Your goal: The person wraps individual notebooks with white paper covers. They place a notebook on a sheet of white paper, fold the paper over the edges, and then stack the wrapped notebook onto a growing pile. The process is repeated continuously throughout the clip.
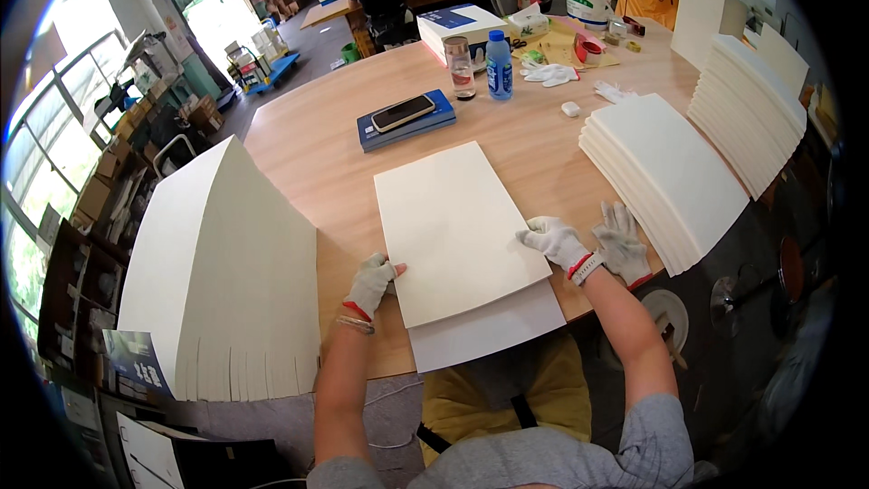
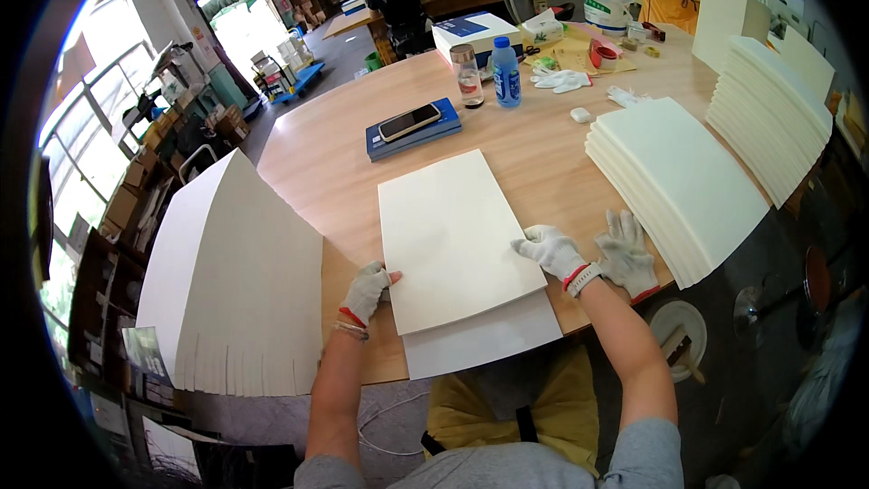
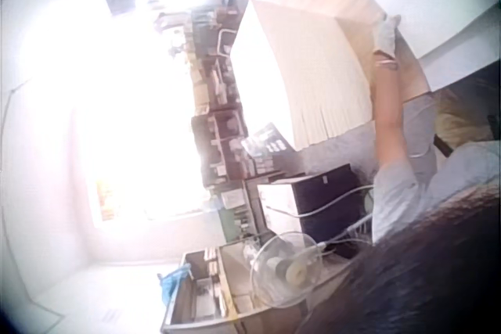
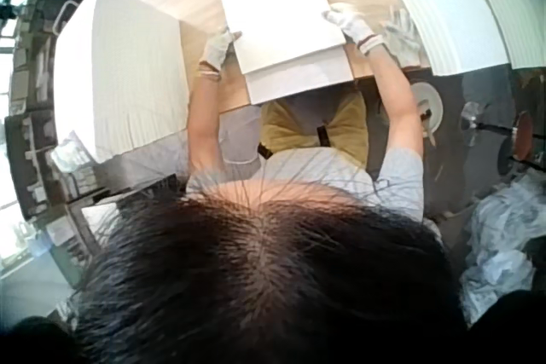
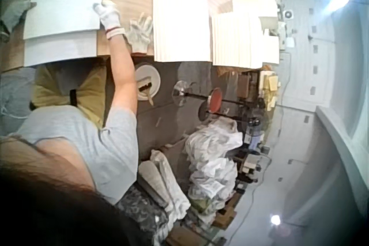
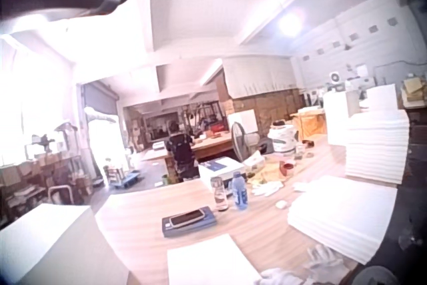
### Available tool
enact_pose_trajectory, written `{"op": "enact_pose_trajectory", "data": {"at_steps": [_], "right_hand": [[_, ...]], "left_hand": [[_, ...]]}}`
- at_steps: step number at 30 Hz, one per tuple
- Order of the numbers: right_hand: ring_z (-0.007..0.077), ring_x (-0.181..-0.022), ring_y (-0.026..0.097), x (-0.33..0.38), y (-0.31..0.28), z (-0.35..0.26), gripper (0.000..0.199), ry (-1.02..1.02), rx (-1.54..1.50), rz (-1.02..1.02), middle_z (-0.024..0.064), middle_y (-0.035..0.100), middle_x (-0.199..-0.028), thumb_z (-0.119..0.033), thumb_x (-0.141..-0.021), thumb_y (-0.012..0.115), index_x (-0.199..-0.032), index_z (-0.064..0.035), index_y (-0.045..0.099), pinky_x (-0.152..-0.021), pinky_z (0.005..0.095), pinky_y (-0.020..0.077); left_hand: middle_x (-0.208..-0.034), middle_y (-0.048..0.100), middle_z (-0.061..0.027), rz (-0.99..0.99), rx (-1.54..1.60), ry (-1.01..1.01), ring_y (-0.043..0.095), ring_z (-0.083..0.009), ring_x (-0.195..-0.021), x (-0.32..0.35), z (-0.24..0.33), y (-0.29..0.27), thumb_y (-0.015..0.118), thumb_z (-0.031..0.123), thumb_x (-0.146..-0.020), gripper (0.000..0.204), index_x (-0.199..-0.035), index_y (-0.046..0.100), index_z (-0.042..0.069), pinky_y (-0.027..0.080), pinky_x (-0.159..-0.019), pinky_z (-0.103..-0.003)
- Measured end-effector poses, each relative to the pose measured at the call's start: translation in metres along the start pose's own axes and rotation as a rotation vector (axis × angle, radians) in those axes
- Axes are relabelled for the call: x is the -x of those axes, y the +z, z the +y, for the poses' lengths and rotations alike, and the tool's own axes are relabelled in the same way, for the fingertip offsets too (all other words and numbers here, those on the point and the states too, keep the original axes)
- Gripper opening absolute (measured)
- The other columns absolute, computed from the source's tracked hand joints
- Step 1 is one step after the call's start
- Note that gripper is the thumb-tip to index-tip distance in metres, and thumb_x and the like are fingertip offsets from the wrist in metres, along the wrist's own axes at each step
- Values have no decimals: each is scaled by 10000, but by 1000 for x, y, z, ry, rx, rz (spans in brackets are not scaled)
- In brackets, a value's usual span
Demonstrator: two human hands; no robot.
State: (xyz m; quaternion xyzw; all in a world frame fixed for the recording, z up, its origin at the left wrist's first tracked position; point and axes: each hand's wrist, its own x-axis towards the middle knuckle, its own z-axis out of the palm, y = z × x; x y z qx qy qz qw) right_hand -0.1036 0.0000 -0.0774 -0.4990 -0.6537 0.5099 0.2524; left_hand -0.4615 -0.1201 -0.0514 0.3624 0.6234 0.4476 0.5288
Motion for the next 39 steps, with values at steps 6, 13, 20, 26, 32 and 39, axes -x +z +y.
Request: {"op": "enact_pose_trajectory", "data": {"at_steps": [6,13,20,26,32,39], "right_hand": [[122,-813,606,-1,1,10,387,-28,11,-8,54,699,-881,-362,-889,671,-1040,-6,677,-746,283,470],[161,-836,628,6,-7,-1,404,-135,127,-60,97,711,-917,-378,-900,642,-1068,-11,670,-776,307,481],[267,-851,649,6,-4,-8,402,-205,274,-13,152,696,-921,-385,-895,641,-1066,-22,661,-772,350,485],[291,-782,631,9,-3,-9,384,-139,327,2,136,679,-847,-410,-875,646,-1016,-53,666,-714,376,474],[302,-781,635,12,-5,-17,352,-135,486,23,134,678,-851,-399,-879,642,-955,-56,666,-699,387,475],[316,-957,632,63,-4,-25,334,-506,453,-155,149,676,-1018,-351,-940,575,-1007,-46,693,-857,362,490]], "left_hand": [[-1101,624,-210,364,-786,271,616,-311,-1001,55,-38,2,694,260,-846,493,-1208,542,-37,504,-807,-414],[-1279,545,-255,307,-817,475,462,-390,-1242,133,-63,31,774,131,-709,599,-1252,559,-4,354,-1056,-456],[-1290,554,-249,262,-806,491,457,-385,-1273,136,-63,28,772,91,-707,570,-1230,576,-27,330,-1086,-452],[-1310,548,-241,249,-823,470,445,-382,-1289,135,-60,30,778,84,-699,563,-1219,590,-27,332,-1092,-441],[-1287,553,-241,247,-905,557,477,-391,-1241,132,-62,28,801,119,-682,610,-1230,571,-16,374,-1055,-443],[-1359,469,-260,-90,-1140,869,549,-417,-1111,139,8,66,868,342,-575,792,-1224,557,9,461,-950,-446]]}}
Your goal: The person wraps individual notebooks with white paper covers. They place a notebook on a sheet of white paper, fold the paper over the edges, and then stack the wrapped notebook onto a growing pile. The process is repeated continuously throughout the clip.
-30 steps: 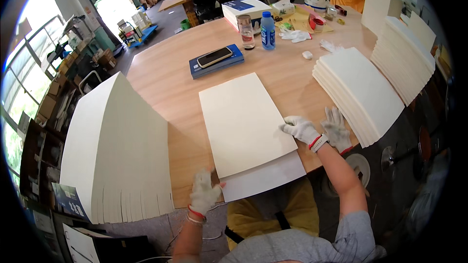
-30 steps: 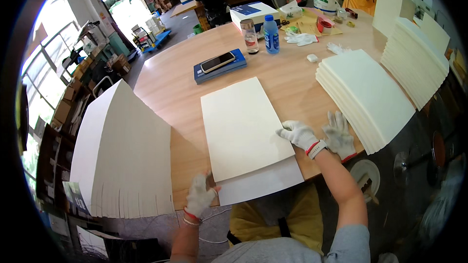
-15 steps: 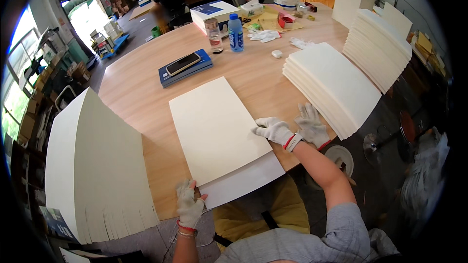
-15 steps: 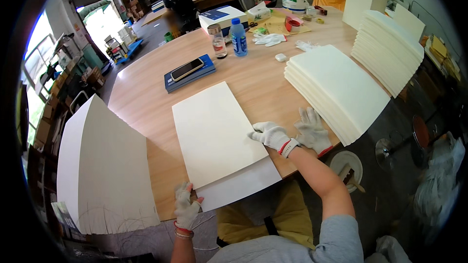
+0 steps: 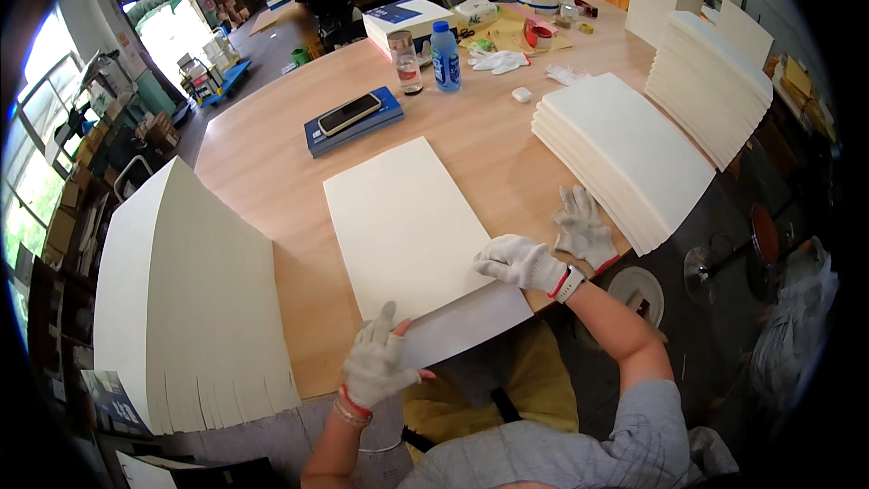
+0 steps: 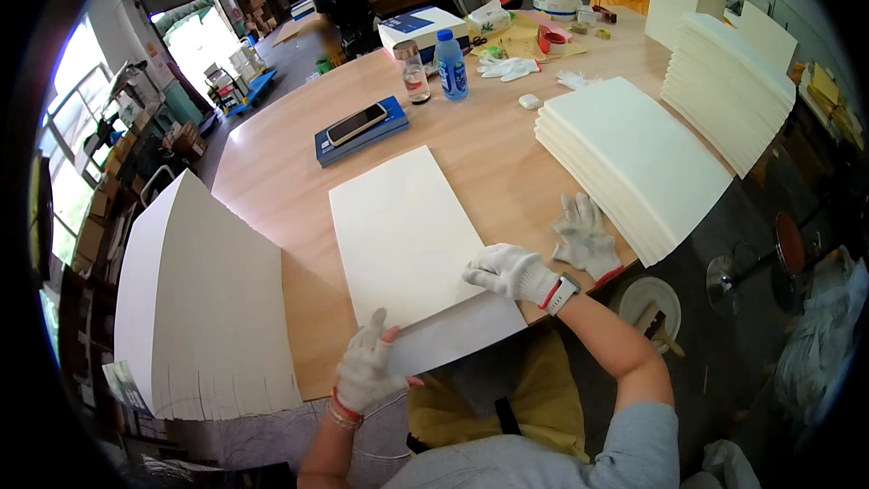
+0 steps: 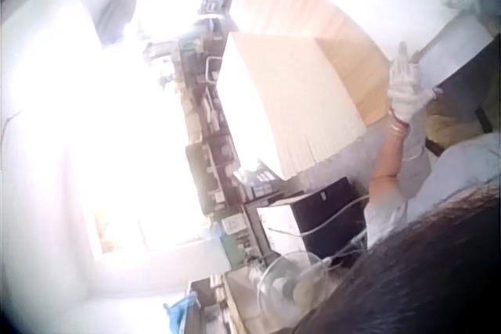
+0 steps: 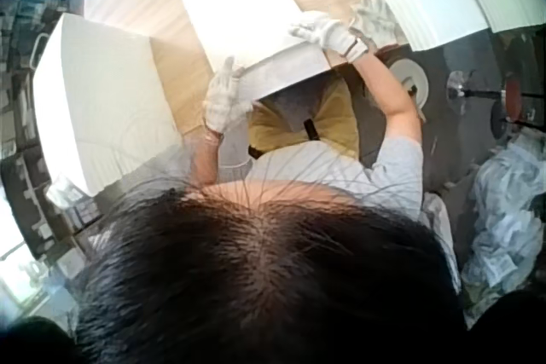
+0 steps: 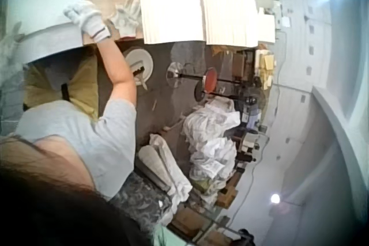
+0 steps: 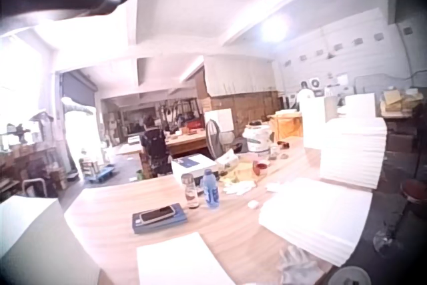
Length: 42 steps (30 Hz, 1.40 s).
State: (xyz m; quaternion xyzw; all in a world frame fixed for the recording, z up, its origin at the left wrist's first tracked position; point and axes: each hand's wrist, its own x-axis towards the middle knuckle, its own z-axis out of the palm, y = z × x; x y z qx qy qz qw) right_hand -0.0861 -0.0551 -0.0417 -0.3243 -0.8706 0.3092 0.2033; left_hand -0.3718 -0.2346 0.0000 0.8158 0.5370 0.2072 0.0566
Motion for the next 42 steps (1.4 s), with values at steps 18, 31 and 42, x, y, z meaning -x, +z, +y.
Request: {"op": "enact_pose_trajectory", "data": {"at_steps": [18,31,42], "right_hand": [[254,-903,664,-1,-15,0,351,242,-271,-157,120,704,-926,-379,-870,670,-1000,-54,703,-790,342,503],[307,-865,676,-4,0,3,361,227,48,11,172,702,-918,-303,-773,756,-1032,-58,702,-761,379,510],[303,-798,669,-12,13,1,240,336,80,222,138,689,-824,-244,-793,729,-903,-49,640,-707,382,517]], "left_hand": [[-735,657,-116,-133,238,-579,634,-217,-674,-35,-52,-1,734,203,-749,222,-869,718,17,488,-643,-336],[-641,647,-124,-158,160,-687,630,-218,-593,-41,-64,12,747,313,-768,304,-871,731,28,476,-607,-354],[-1088,598,-214,-259,71,-554,624,-288,-974,-58,-80,3,814,251,-697,682,-1288,538,55,492,-823,-356]]}}
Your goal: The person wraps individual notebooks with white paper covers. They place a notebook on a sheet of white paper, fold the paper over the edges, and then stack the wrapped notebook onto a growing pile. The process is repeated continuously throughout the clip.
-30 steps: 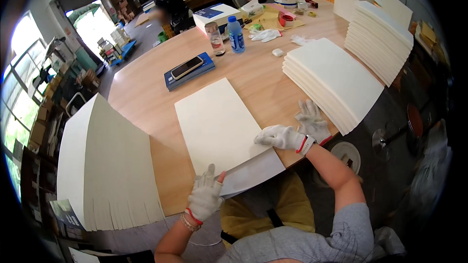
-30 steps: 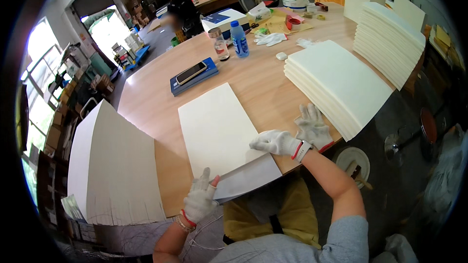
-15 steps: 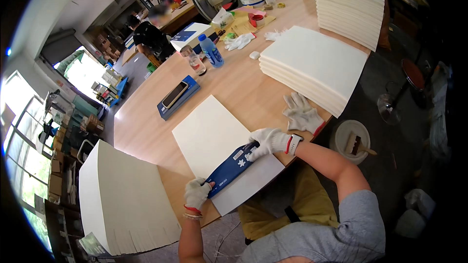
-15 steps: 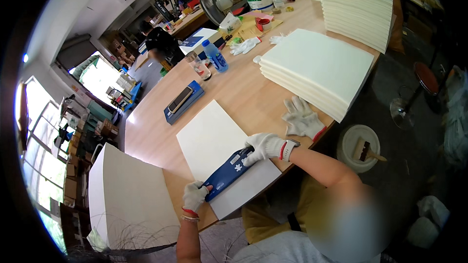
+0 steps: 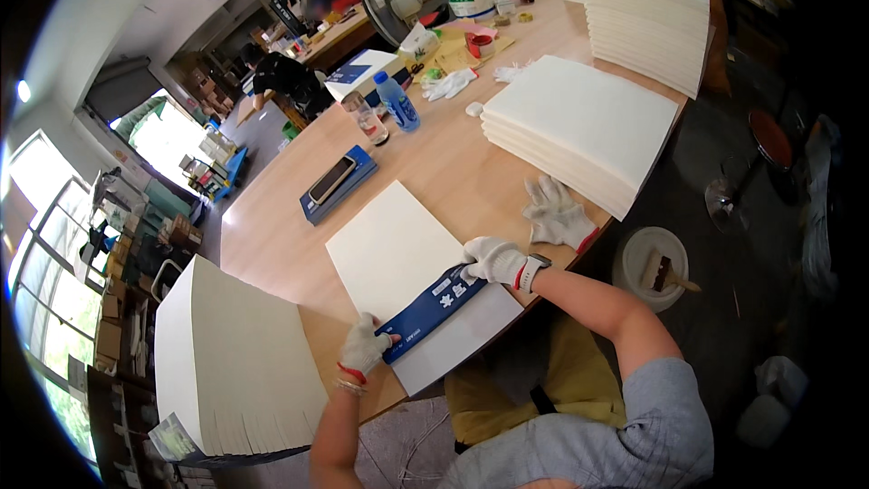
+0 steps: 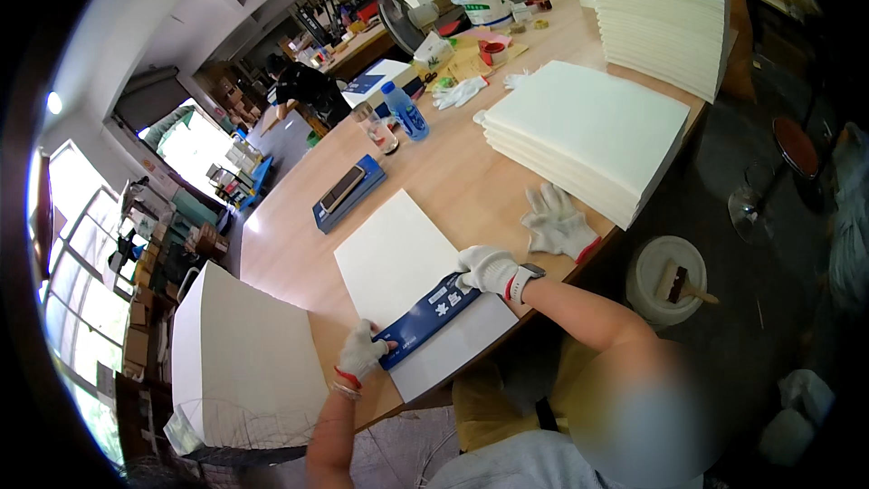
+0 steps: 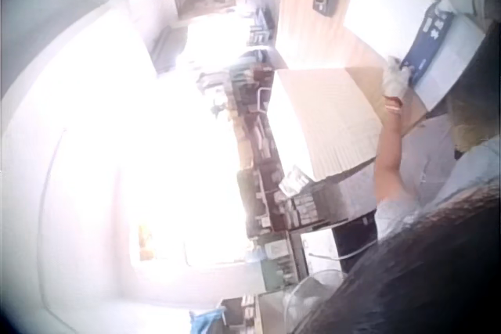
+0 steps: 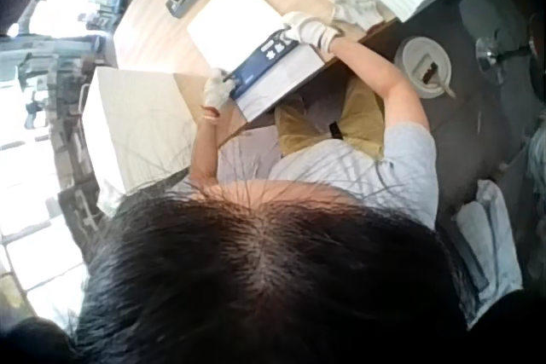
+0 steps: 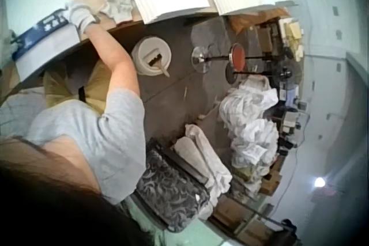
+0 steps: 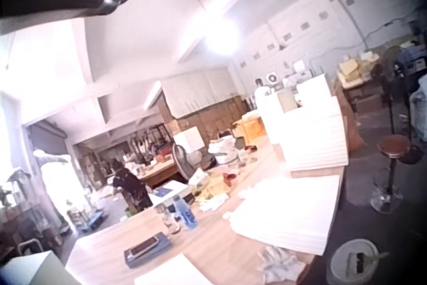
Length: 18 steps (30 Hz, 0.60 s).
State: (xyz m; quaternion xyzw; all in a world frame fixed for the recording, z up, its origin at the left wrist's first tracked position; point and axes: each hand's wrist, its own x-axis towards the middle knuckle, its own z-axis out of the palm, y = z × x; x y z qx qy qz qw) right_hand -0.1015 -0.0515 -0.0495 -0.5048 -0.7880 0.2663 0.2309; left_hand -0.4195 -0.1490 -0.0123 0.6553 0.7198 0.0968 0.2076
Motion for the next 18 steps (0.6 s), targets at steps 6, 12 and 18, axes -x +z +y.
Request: {"op": "enact_pose_trajectory", "data": {"at_steps": [6,12,18], "right_hand": [[355,-895,635,-8,-6,30,202,-18,175,136,154,652,-996,-208,-831,662,-915,-54,563,-752,421,508],[334,-953,632,51,-84,103,345,-26,-81,249,109,665,-1105,-195,-825,605,-1156,-100,618,-844,408,514],[284,-840,647,26,44,-66,371,-860,-7,-170,102,645,-898,-158,-751,657,-1105,-47,637,-722,396,522]], "left_hand": [[-1561,208,-182,-377,-1051,818,286,-332,-1398,-54,117,-9,906,287,-463,1224,-1510,275,248,254,-1123,-525],[-1540,255,-159,-483,-994,936,318,-336,-1358,-66,123,-22,911,288,-429,1264,-1515,266,290,286,-1083,-442],[-1502,306,-162,-420,-803,985,342,-338,-1337,-78,91,-9,885,246,-480,1129,-1473,350,276,328,-1069,-412]]}}
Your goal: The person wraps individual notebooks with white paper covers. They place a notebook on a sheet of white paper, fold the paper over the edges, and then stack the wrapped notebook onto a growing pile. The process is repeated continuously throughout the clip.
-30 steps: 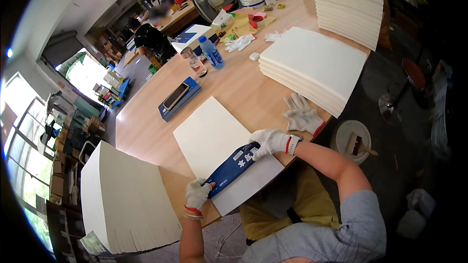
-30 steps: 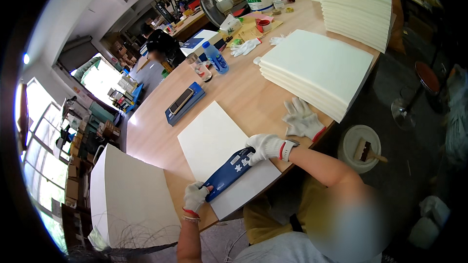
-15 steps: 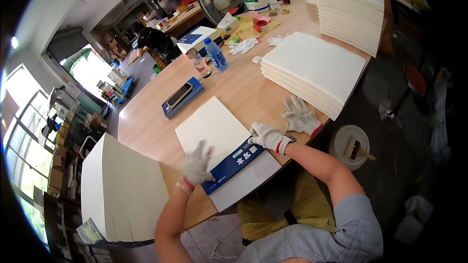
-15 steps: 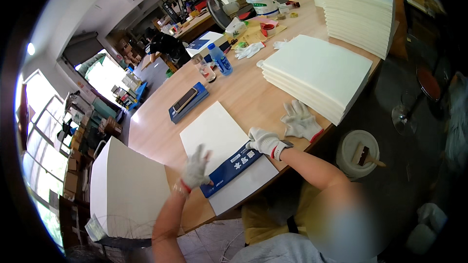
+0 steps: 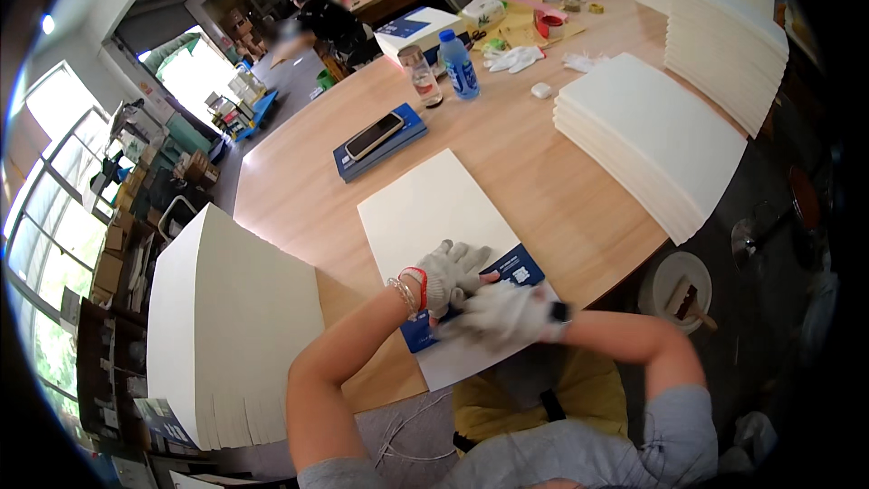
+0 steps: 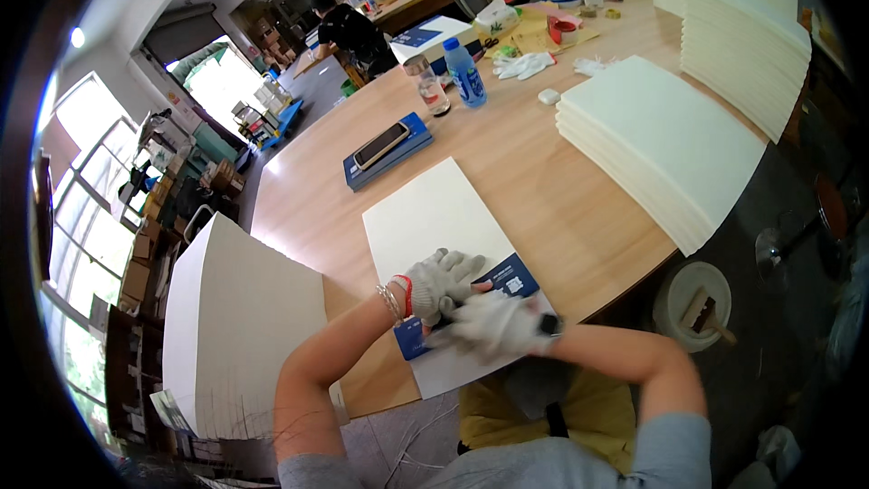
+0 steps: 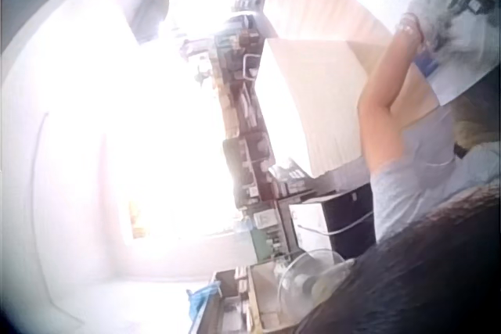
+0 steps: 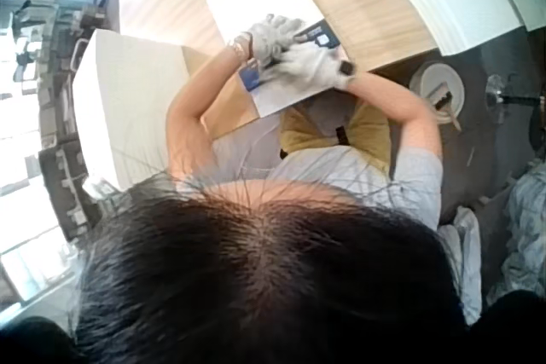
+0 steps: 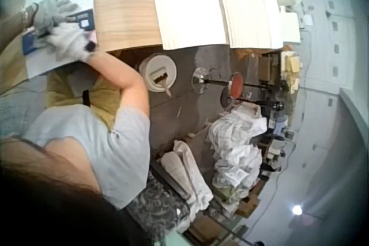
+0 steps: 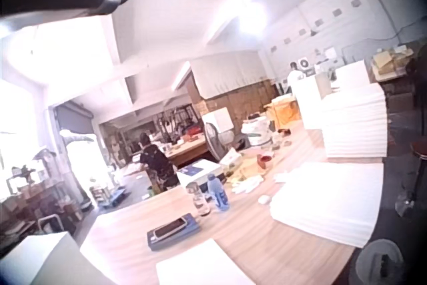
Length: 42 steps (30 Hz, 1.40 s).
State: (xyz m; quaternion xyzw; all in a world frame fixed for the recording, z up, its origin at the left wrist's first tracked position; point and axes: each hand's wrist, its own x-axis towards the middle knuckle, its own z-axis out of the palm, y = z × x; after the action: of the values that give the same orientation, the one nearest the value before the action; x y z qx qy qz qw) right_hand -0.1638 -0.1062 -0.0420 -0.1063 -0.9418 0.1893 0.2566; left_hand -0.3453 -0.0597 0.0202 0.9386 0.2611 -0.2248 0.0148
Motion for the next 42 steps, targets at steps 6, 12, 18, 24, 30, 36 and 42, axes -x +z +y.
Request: {"op": "enact_pose_trajectory", "data": {"at_steps": [6,12,18,24,30,36,42], "right_hand": [[224,-929,606,-76,74,-57,315,-58,99,-79,70,625,-920,-204,-767,634,-1045,-56,627,-711,338,509],[216,-764,605,-20,30,-22,117,7,128,-25,51,597,-801,-100,-814,555,-890,-52,630,-662,311,503],[263,-934,646,117,-150,53,316,860,758,-363,79,669,-1059,-302,-818,632,-1106,-171,625,-788,372,520],[323,-1080,598,47,-72,57,551,1054,-194,55,188,642,-1128,-539,-866,565,-1154,-69,593,-870,398,474],[327,-827,656,12,-69,96,595,1159,-346,-5,203,683,-879,-585,-866,562,-832,-2,674,-779,397,494],[159,-579,605,-19,-79,105,389,1144,-600,137,66,649,-727,-394,-896,643,-786,-22,669,-581,323,498],[197,-639,632,-20,-70,111,424,1092,-780,194,111,673,-770,-398,-826,704,-870,24,694,-595,339,505]], "left_hand": [[-1503,293,-152,-139,0,-27,340,-343,-1343,-3,10,-35,896,176,-412,1206,-1477,346,310,333,-1086,-416],[-1494,302,-154,-62,-7,-22,334,-343,-1342,-6,3,-14,905,229,-387,1226,-1476,347,300,331,-1083,-436],[-1503,301,-149,-111,-89,34,358,-317,-1318,-4,14,-37,915,275,-412,1235,-1493,320,237,328,-1052,-413],[-1386,444,-130,48,-127,-292,501,-277,-1187,17,47,-3,796,240,-657,769,-1361,490,192,400,-965,-399],[-1090,525,-169,583,621,-272,593,-392,-922,30,146,39,576,218,-889,286,-1086,579,10,491,-801,-462],[-1205,532,-199,480,766,-554,599,-409,-969,26,150,35,585,264,-887,405,-1212,524,31,497,-826,-459],[-1174,574,-165,754,2003,-558,603,-301,-1024,11,132,67,493,476,-958,601,-1336,405,17,511,-897,-447]]}}
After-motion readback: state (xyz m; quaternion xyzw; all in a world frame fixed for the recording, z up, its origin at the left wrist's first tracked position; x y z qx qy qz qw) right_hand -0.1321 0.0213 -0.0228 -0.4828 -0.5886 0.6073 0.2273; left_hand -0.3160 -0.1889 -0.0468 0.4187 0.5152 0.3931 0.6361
